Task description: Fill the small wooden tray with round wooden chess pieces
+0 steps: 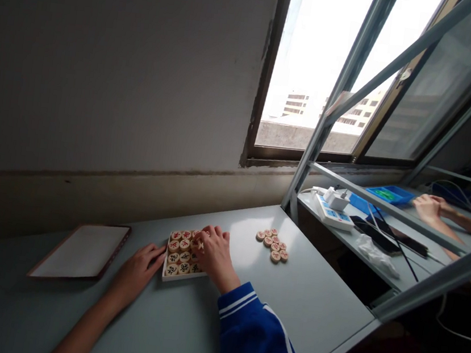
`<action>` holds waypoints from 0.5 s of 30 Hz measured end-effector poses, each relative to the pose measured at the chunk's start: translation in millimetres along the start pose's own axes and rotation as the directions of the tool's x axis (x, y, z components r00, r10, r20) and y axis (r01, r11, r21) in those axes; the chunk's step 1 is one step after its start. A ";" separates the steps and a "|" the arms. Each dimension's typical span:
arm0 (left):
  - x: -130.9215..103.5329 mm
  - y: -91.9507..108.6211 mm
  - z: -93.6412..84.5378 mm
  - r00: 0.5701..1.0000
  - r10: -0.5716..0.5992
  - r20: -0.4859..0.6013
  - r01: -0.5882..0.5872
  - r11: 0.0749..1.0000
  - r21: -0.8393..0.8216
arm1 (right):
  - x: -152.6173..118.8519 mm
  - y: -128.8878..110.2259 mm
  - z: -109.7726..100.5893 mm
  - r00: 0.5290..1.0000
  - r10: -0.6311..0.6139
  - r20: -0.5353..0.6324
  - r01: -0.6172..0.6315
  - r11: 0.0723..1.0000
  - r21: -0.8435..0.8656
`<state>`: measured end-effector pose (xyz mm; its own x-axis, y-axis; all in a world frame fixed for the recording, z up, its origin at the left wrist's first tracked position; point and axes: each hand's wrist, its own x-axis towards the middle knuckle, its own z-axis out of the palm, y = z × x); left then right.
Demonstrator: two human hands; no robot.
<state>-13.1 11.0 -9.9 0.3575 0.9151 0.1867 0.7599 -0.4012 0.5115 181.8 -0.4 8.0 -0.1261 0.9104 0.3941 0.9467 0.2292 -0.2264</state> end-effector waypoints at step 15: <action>1.7 -0.7 2.1 1.000 -0.008 -0.018 0.008 1.000 0.027 | -27.3 64.1 -44.7 0.956 0.267 -0.118 -0.275 0.960 -0.053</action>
<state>-11.9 12.8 -11.7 0.3417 0.9187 0.1983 0.7771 -0.3948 0.4901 259.2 -25.9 22.5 0.1670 0.8913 0.4214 0.9592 -0.0480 -0.2788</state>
